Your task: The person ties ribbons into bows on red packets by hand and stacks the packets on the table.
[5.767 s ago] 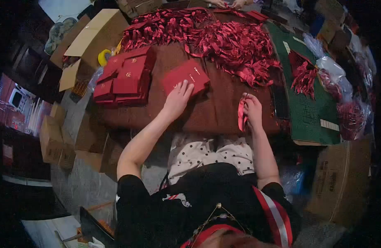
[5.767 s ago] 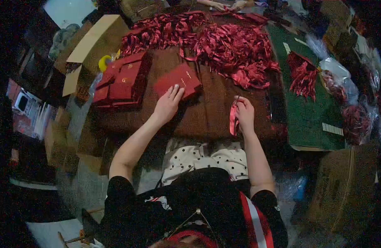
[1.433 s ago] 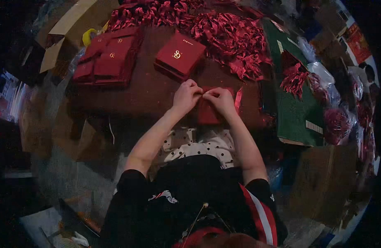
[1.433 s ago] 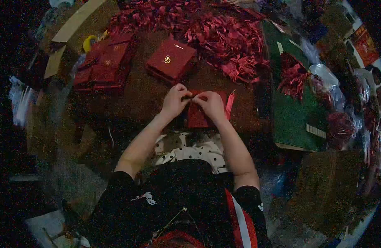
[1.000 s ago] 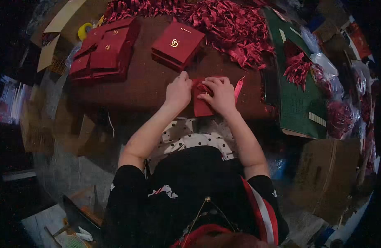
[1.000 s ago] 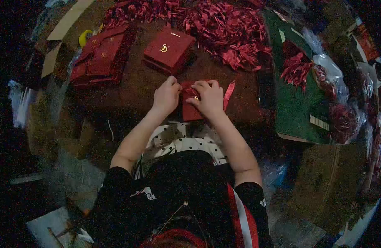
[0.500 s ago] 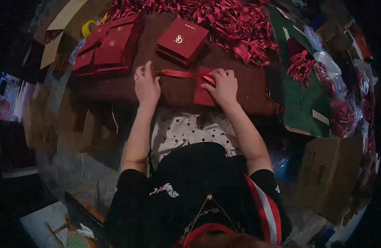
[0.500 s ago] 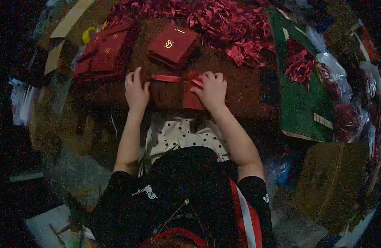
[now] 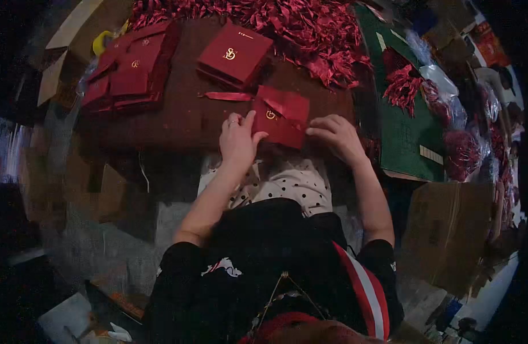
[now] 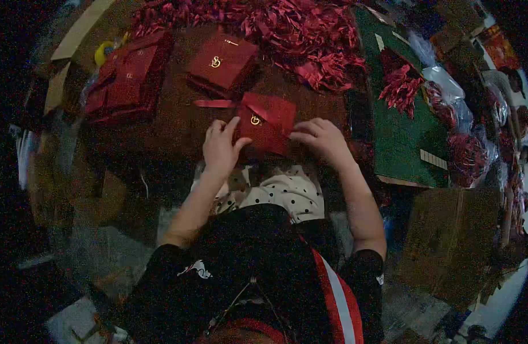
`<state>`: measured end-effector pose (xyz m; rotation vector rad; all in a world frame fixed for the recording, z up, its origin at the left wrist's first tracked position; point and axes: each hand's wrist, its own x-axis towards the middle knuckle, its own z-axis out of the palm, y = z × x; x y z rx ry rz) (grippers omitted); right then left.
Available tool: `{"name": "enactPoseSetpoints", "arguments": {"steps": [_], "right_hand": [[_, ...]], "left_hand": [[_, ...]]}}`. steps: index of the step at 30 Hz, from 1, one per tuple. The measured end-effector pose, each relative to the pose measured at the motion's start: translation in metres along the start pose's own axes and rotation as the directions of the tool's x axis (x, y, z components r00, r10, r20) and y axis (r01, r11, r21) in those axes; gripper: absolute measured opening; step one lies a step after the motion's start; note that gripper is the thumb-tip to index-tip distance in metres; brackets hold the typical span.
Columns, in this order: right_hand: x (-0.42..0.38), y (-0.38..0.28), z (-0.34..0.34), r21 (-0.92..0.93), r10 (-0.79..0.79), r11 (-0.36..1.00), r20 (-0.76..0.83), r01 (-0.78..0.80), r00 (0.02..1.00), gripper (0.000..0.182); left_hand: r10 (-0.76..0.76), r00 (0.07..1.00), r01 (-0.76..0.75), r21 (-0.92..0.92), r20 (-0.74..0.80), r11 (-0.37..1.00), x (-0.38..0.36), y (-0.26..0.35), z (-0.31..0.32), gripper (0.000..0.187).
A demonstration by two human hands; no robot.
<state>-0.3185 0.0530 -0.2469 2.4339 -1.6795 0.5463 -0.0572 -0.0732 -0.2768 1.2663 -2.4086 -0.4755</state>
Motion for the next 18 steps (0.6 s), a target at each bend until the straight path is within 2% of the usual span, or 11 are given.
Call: {"name": "enactPoseSetpoints", "arguments": {"steps": [1, 3, 7, 8, 10, 11, 13, 14, 16, 17, 18], "right_hand": [[0.003, -0.001, 0.004, 0.003, -0.002, 1.0, -0.001, 0.002, 1.0, 0.038], [0.013, 0.004, 0.013, -0.023, -0.124, 0.992, 0.051, 0.125, 0.991, 0.043], [0.025, 0.012, 0.014, 0.124, -0.181, 0.979, 0.135, 0.164, 0.974, 0.026], [0.029, 0.007, 0.017, 0.196, -0.184, 0.967, 0.078, 0.165, 0.98, 0.02], [0.033, -0.01, 0.015, 0.392, -0.011, 0.918, -0.134, 0.063, 0.991, 0.022], [0.04, -0.015, 0.015, 0.399, 0.022, 0.913, -0.267, 0.089, 0.963, 0.018], [0.04, -0.028, 0.039, 0.753, 0.351, 0.657, -0.263, -0.036, 0.899, 0.013], [0.046, -0.036, 0.052, 0.843, 0.451, 0.53, -0.19, -0.091, 0.872, 0.012], [0.059, -0.052, 0.053, 0.708, 0.486, 0.655, -0.129, -0.262, 0.864, 0.015], [0.066, -0.058, 0.062, 0.745, 0.531, 0.59, -0.067, -0.312, 0.844, 0.017], [0.073, -0.063, 0.067, 0.715, 0.506, 0.643, -0.127, -0.275, 0.853, 0.017]], "left_hand": [[-0.022, 0.999, 0.021, 0.017, 0.047, 1.0, 0.0, 0.0, -0.002, 0.064], [-0.035, 0.999, 0.035, 0.011, 0.026, 0.999, 0.0, -0.001, -0.003, 0.062], [-0.03, 0.998, 0.029, -0.012, -0.054, 0.999, 0.0, -0.004, -0.004, 0.064], [-0.063, 0.997, 0.062, -0.015, -0.044, 0.998, -0.001, -0.004, -0.003, 0.059], [-0.051, 0.996, 0.049, -0.021, -0.078, 0.999, -0.001, -0.006, 0.003, 0.057], [-0.03, 0.993, 0.027, -0.028, -0.116, 0.999, -0.003, -0.004, 0.001, 0.056], [-0.049, 0.993, 0.044, -0.046, -0.11, 0.998, -0.005, 0.004, -0.001, 0.058], [-0.022, 0.987, 0.008, -0.087, -0.162, 0.996, -0.008, 0.004, 0.002, 0.057], [-0.046, 0.988, 0.03, -0.105, -0.149, 0.994, -0.007, 0.001, 0.005, 0.054], [-0.036, 0.983, 0.008, -0.149, -0.18, 0.989, -0.008, -0.001, 0.004, 0.053], [-0.077, 0.989, 0.055, -0.166, -0.13, 0.985, -0.006, -0.003, 0.003, 0.052]]}}
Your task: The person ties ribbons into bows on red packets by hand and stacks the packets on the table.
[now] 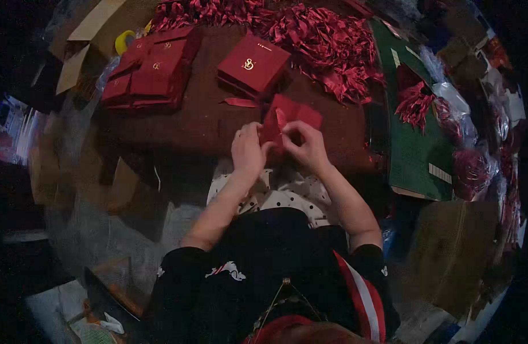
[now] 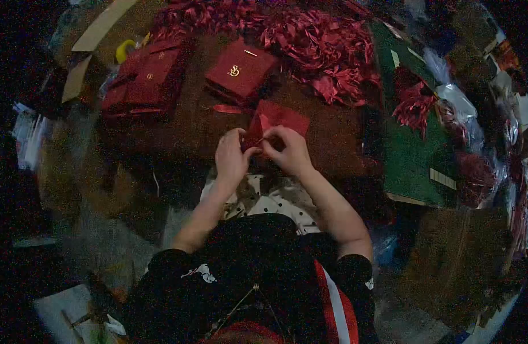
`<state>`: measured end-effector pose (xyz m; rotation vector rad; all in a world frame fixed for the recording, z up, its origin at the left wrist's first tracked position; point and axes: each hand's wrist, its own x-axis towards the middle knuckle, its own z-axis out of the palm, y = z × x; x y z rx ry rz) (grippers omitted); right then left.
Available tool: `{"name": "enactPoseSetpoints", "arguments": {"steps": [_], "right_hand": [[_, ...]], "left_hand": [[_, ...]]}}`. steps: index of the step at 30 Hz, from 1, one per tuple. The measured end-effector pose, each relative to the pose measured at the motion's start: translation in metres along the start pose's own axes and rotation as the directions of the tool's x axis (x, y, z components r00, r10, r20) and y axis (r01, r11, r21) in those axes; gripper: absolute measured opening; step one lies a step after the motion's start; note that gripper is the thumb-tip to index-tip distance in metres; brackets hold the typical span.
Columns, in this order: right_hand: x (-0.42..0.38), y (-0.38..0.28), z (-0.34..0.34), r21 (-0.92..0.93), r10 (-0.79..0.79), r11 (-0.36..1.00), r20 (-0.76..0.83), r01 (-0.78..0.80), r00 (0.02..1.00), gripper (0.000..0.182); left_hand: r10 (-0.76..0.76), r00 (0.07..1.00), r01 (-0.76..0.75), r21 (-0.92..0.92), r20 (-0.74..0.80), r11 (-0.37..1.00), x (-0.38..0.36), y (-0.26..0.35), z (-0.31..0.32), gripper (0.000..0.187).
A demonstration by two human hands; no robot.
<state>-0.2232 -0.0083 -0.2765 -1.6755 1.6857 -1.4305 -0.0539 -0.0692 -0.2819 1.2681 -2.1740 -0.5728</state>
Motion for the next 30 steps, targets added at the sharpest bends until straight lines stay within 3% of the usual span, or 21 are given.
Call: {"name": "enactPoseSetpoints", "arguments": {"steps": [1, 3, 5, 7, 9, 12, 15, 24, 30], "right_hand": [[0.003, 0.0, 0.008, -0.037, -0.062, 0.997, -0.019, 0.061, 0.998, 0.017], [0.004, 0.005, 0.017, -0.093, -0.056, 0.994, -0.017, 0.054, 0.998, 0.018], [0.01, 0.009, 0.022, -0.246, -0.195, 0.951, -0.014, 0.185, 0.981, 0.018], [0.01, 0.008, 0.022, -0.257, -0.141, 0.956, 0.018, 0.141, 0.99, 0.014], [0.012, 0.008, 0.022, -0.364, -0.224, 0.905, 0.027, 0.218, 0.974, 0.013], [0.01, 0.011, 0.022, -0.282, -0.146, 0.949, 0.005, 0.142, 0.989, 0.015], [0.011, 0.006, 0.018, -0.297, -0.174, 0.939, 0.031, 0.175, 0.984, 0.018], [0.013, 0.015, 0.023, -0.329, -0.142, 0.928, 0.12, 0.174, 0.983, 0.015], [0.006, 0.01, 0.034, -0.358, -0.221, 0.903, 0.091, 0.239, 0.971, 0.013]], "left_hand": [[-0.051, 0.998, 0.051, -0.01, 0.044, 0.999, 0.002, -0.001, 0.0, 0.052], [-0.046, 0.999, 0.045, -0.06, -0.011, 0.997, 0.002, -0.008, 0.003, 0.047], [-0.02, 1.0, 0.02, -0.036, 0.002, 0.999, 0.003, -0.01, 0.002, 0.043], [0.031, 0.997, -0.033, -0.022, -0.064, 0.999, 0.001, -0.017, 0.008, 0.04], [0.07, 0.993, -0.076, -0.057, -0.091, 0.996, 0.0, -0.02, 0.007, 0.041], [-0.013, 0.99, 0.03, -0.12, 0.14, 0.992, 0.004, -0.014, -0.014, 0.045], [-0.009, 0.982, 0.039, -0.158, 0.188, 0.987, 0.008, -0.02, -0.014, 0.044], [-0.005, 0.998, 0.013, -0.132, 0.06, 0.991, 0.005, -0.021, -0.001, 0.039], [-0.018, 0.999, 0.022, -0.125, 0.033, 0.992, 0.002, -0.02, 0.008, 0.036]]}}
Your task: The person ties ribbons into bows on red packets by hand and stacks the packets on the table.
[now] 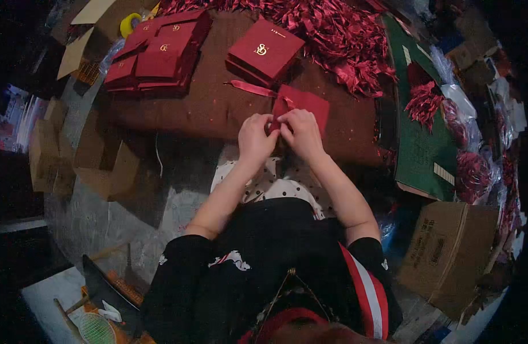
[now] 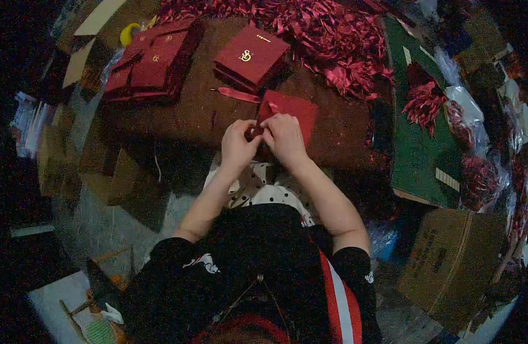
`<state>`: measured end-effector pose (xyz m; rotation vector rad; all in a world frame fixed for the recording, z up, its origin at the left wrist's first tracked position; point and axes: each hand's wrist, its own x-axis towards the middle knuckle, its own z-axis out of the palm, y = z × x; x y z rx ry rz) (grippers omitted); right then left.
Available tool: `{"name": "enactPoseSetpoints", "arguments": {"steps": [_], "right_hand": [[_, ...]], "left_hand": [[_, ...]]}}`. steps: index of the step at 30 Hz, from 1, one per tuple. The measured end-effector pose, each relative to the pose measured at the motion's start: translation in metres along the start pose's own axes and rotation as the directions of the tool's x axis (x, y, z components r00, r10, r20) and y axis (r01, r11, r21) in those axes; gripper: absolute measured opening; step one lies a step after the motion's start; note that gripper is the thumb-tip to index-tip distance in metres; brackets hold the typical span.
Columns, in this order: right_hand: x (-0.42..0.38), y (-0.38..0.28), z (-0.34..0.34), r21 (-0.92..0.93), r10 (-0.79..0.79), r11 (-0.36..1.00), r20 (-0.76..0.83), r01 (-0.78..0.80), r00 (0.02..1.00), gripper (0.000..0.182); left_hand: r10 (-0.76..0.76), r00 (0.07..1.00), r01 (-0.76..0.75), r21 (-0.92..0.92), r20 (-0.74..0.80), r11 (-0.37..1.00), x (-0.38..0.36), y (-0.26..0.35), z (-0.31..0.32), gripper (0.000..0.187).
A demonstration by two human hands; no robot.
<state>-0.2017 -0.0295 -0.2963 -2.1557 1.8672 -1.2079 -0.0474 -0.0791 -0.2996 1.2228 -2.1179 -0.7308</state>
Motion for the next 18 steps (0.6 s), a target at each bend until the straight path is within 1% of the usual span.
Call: {"name": "enactPoseSetpoints", "arguments": {"steps": [1, 2, 5, 7, 8, 9, 11, 12, 14, 15, 17, 18], "right_hand": [[0.001, 0.001, 0.0, 0.0, 0.0, 1.0, 0.0, 0.0, 1.0, 0.013], [0.002, 0.002, 0.001, 0.013, 0.014, 1.0, 0.012, -0.014, 1.0, 0.013], [0.001, 0.005, 0.001, 0.044, 0.031, 0.999, 0.028, -0.032, 0.999, 0.012], [0.004, 0.008, 0.0, 0.046, -0.008, 0.999, 0.056, 0.006, 0.998, 0.012], [0.005, 0.007, -0.002, 0.05, 0.015, 0.999, 0.106, -0.02, 0.994, 0.012], [0.005, 0.008, -0.002, 0.05, 0.016, 0.999, 0.102, -0.021, 0.995, 0.012], [0.006, 0.011, -0.003, 0.071, -0.046, 0.997, 0.094, 0.04, 0.995, 0.012], [0.005, 0.013, -0.003, 0.093, -0.056, 0.995, 0.088, 0.048, 0.995, 0.014], [0.006, 0.017, 0.001, 0.139, -0.142, 0.981, 0.03, 0.137, 0.989, 0.019], [0.003, 0.02, 0.001, 0.103, -0.152, 0.984, 0.049, 0.146, 0.987, 0.021], [0.004, 0.018, 0.002, 0.122, -0.147, 0.982, 0.045, 0.141, 0.988, 0.021], [0.004, 0.017, 0.004, 0.138, -0.141, 0.981, 0.045, 0.134, 0.989, 0.02]], "left_hand": [[0.025, 0.999, -0.025, -0.016, -0.023, 1.0, -0.001, 0.0, 0.0, 0.036], [0.051, 0.996, -0.054, -0.044, -0.066, 0.998, -0.002, 0.001, 0.001, 0.031], [0.076, 0.996, -0.077, -0.019, -0.054, 0.997, -0.002, 0.0, 0.002, 0.036], [0.061, 0.998, -0.061, -0.023, -0.004, 0.998, -0.001, 0.001, -0.003, 0.036], [0.047, 0.998, -0.047, -0.031, 0.028, 0.998, 0.0, 0.003, -0.007, 0.036], [0.028, 0.998, -0.025, -0.043, 0.064, 0.999, 0.001, 0.005, -0.011, 0.038], [0.027, 0.994, -0.02, -0.069, 0.104, 0.997, 0.004, 0.004, -0.014, 0.04], [0.016, 0.991, -0.01, -0.047, 0.133, 0.999, 0.006, 0.004, -0.015, 0.041], [-0.029, 0.986, 0.036, -0.04, 0.165, 0.999, 0.007, 0.005, -0.017, 0.043], [-0.035, 0.974, 0.048, -0.053, 0.223, 0.997, 0.01, 0.003, -0.019, 0.046], [-0.06, 0.971, 0.079, -0.076, 0.232, 0.994, 0.013, 0.005, -0.023, 0.048], [-0.044, 0.964, 0.045, 0.001, 0.263, 0.999, 0.014, 0.007, -0.025, 0.048]]}}
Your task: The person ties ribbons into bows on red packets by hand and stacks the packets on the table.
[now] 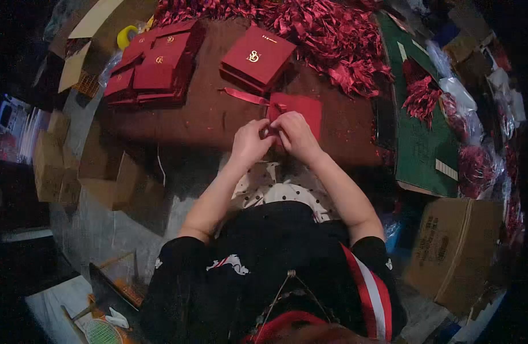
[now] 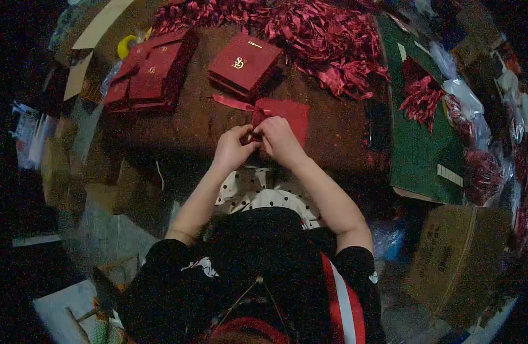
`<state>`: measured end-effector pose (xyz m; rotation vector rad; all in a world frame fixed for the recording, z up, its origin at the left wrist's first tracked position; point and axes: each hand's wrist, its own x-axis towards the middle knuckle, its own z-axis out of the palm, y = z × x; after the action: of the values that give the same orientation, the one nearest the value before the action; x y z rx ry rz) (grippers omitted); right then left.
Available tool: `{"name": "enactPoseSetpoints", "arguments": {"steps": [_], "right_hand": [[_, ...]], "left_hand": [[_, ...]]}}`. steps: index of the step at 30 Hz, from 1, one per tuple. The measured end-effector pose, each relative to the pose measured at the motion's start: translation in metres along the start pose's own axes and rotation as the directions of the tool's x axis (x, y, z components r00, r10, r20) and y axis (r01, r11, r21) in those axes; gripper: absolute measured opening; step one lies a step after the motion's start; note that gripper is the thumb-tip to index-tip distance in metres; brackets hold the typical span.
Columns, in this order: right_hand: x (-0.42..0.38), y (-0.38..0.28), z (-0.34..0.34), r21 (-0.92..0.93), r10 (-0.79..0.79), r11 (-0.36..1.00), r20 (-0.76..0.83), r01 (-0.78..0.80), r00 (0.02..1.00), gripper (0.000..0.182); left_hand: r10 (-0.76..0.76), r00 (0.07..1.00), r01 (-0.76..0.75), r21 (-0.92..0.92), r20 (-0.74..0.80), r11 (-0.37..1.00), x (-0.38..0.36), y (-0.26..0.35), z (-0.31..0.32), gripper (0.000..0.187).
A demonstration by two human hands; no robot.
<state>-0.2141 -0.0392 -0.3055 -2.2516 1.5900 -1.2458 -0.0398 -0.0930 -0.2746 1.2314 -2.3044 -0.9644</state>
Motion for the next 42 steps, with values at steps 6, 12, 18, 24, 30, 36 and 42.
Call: {"name": "enactPoseSetpoints", "arguments": {"steps": [6, 12, 18, 24, 30, 36, 42], "right_hand": [[0.004, -0.012, 0.002, 0.032, 0.165, 0.986, 0.009, -0.165, 0.986, 0.033], [0.003, -0.021, 0.003, -0.051, 0.174, 0.983, -0.075, -0.179, 0.982, 0.032], [-0.004, -0.017, -0.002, 0.098, 0.345, 0.936, -0.082, -0.337, 0.935, 0.034], [-0.011, 0.003, -0.033, 0.129, 0.236, 0.965, -0.057, -0.227, 0.97, 0.067], [-0.021, 0.009, -0.039, 0.076, 0.317, 0.948, -0.101, -0.31, 0.943, 0.076], [-0.019, 0.01, -0.033, 0.257, 0.35, 0.913, -0.098, -0.316, 0.932, 0.057], [0.02, -0.105, -0.153, 0.693, -0.149, 0.481, -0.539, 0.537, 0.829, 0.037]], "left_hand": [[0.053, 0.997, -0.052, 0.023, -0.051, 0.998, -0.004, -0.002, 0.007, 0.049], [0.117, 0.978, -0.097, -0.115, 0.174, 0.989, -0.006, -0.011, -0.016, 0.048], [0.103, 0.977, -0.102, -0.014, 0.186, 0.995, 0.017, -0.014, -0.021, 0.03], [0.314, 0.949, -0.309, 0.131, -0.017, 0.942, 0.014, -0.01, -0.005, 0.014], [0.184, 0.976, -0.128, 0.384, -0.114, 0.914, -0.001, -0.059, -0.063, 0.006], [0.281, 0.929, -0.176, 0.378, -0.242, 0.909, -0.019, -0.049, -0.056, 0.022], [0.608, 0.792, -0.567, 0.309, -0.05, 0.763, -0.033, 0.005, -0.018, 0.068]]}}
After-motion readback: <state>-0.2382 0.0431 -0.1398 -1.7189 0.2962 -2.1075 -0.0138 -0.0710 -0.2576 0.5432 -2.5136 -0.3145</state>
